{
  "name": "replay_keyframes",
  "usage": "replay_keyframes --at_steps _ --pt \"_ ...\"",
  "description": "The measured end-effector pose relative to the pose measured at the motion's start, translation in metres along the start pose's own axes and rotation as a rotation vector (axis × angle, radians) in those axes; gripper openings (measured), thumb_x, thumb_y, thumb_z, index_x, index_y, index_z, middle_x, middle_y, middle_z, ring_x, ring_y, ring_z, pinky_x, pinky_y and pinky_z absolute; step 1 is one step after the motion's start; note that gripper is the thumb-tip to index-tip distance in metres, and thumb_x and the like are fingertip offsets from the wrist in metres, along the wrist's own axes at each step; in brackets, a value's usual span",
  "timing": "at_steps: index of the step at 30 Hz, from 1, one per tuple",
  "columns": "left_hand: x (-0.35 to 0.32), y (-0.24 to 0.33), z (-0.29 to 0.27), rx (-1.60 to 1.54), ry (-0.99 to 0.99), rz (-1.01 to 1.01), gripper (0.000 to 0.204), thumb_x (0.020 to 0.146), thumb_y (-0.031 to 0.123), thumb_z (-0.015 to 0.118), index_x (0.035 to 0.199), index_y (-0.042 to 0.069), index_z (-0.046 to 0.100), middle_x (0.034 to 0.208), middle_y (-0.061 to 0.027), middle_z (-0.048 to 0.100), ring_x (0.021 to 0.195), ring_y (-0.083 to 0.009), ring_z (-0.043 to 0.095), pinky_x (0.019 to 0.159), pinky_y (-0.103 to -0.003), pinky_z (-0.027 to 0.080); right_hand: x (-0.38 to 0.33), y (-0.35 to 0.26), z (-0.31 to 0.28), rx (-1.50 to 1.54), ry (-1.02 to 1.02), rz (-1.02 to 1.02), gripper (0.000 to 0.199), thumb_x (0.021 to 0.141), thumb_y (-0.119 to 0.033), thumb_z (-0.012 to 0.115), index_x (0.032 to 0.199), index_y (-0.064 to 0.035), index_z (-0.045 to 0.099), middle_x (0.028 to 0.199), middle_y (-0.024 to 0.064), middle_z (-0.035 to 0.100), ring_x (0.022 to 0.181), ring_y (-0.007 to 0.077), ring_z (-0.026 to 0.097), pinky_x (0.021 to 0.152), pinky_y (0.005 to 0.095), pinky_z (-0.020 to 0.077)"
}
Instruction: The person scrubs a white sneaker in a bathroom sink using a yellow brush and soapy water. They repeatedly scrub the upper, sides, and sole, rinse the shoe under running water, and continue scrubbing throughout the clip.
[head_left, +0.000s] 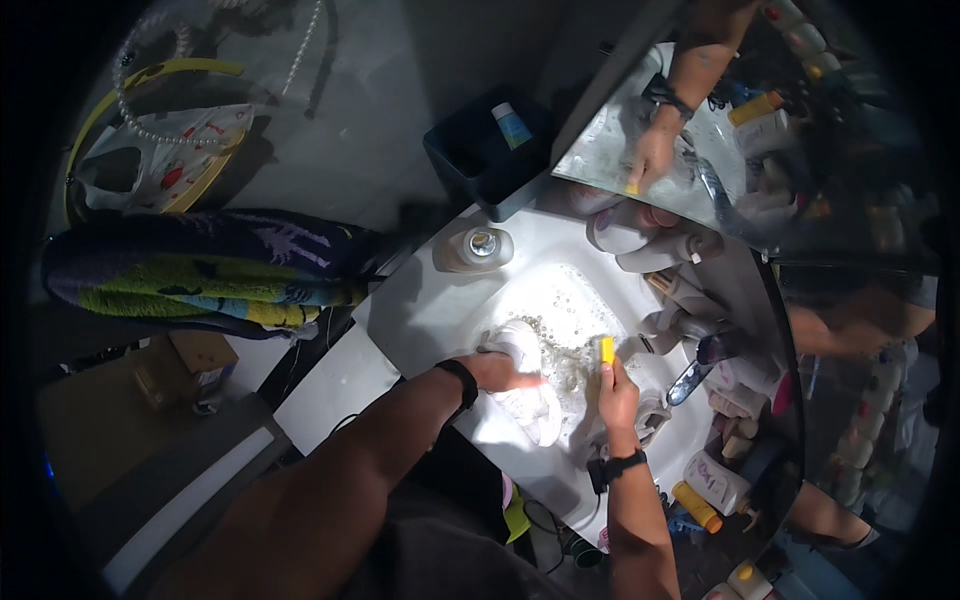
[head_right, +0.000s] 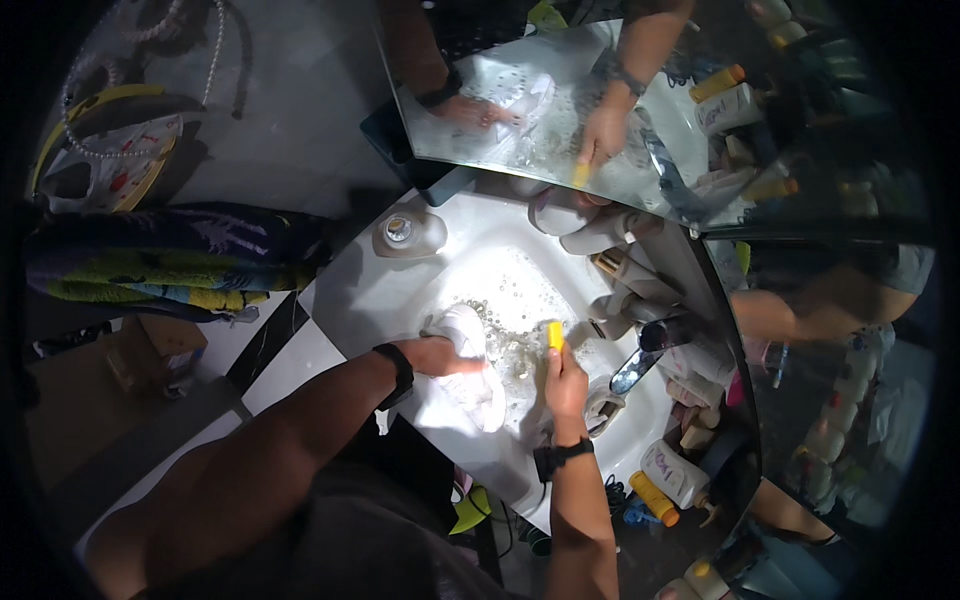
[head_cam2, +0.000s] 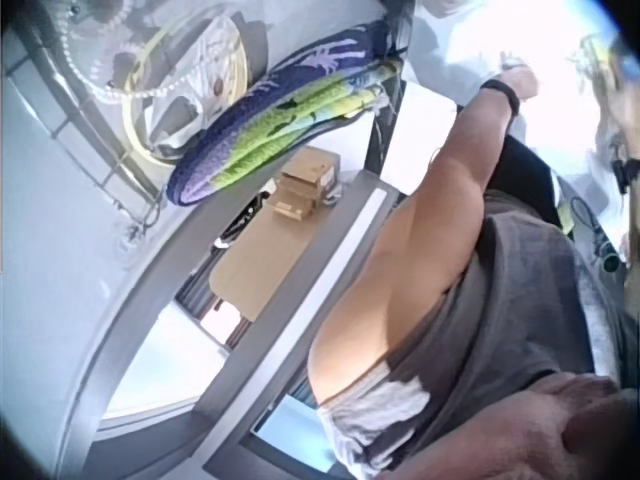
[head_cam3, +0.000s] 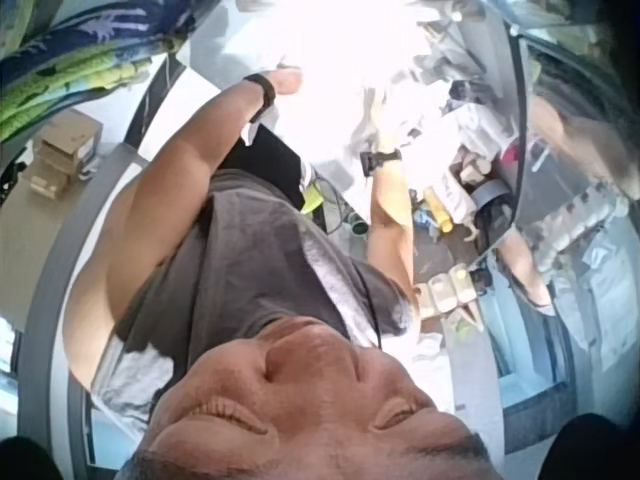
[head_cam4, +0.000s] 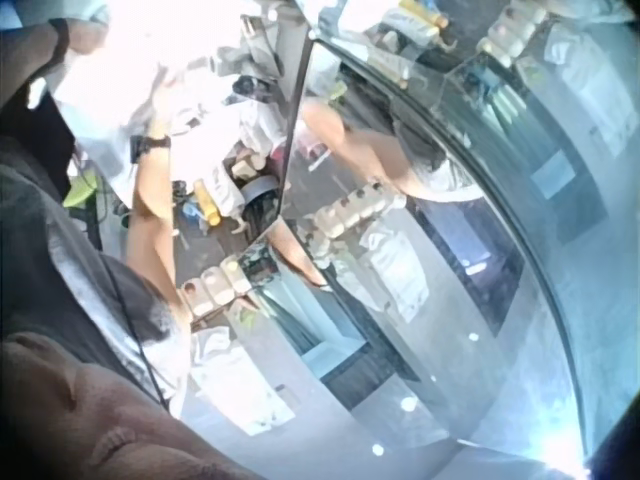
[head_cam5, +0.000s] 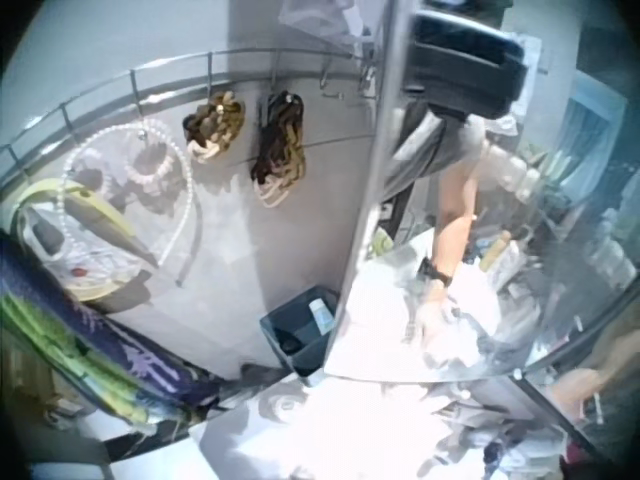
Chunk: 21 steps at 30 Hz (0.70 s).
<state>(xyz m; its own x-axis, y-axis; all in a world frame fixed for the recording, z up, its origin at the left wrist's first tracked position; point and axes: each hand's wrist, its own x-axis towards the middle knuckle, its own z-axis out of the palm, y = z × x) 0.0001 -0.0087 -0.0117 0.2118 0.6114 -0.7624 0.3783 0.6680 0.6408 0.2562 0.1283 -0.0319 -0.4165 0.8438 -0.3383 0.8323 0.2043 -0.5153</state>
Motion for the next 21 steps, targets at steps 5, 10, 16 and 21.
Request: replay_keyframes --at_steps 5,10,16,21 --pt "0.004 0.0 0.003 -0.099 -0.04 -0.1 0.086 0.101 0.068 0.054 0.139 -0.009 0.065 0.142 -0.0249 0.067 0.137 -0.034 0.059 0.117 -0.04 0.04 -0.002 0.036 0.023 0.084 -0.199 0.112 0.039 0.109 -0.037 0.057 0.112 -0.0015 0.074 0.1 0.0313 0.073 0.095 0.0509 0.07 0.082 0.0542 0.0568" --pt "0.012 -0.008 0.006 0.091 0.003 -0.024 0.077 0.1 0.06 0.062 0.132 -0.01 0.068 0.131 -0.0276 0.071 0.127 -0.0382 0.066 0.11 -0.043 0.046 -0.011 -0.039 0.029 0.272 -0.33 -0.171 0.037 0.106 -0.036 0.059 0.116 -0.0059 0.077 0.1 0.0284 0.075 0.095 0.0477 0.072 0.085 0.0521 0.0581" --pt "0.015 -0.012 0.007 0.128 0.007 -0.058 0.072 0.096 0.058 0.067 0.123 -0.009 0.072 0.121 -0.0298 0.074 0.117 -0.04 0.071 0.104 -0.046 0.051 0.039 -0.155 0.005 -0.342 -0.429 -0.268 0.038 0.105 -0.042 0.057 0.119 -0.0125 0.077 0.099 0.0246 0.076 0.096 0.0455 0.072 0.087 0.0564 0.0573" --pt "0.009 -0.014 0.018 0.176 0.138 0.039 0.075 0.096 0.056 0.067 0.128 -0.012 0.068 0.125 -0.0313 0.072 0.116 -0.0401 0.07 0.104 -0.043 0.05 -0.015 -0.115 -0.036 -0.235 -0.412 -0.407 0.037 0.106 -0.04 0.058 0.13 -0.0171 0.074 0.104 0.0235 0.076 0.1 0.0465 0.072 0.087 0.0571 0.0572"
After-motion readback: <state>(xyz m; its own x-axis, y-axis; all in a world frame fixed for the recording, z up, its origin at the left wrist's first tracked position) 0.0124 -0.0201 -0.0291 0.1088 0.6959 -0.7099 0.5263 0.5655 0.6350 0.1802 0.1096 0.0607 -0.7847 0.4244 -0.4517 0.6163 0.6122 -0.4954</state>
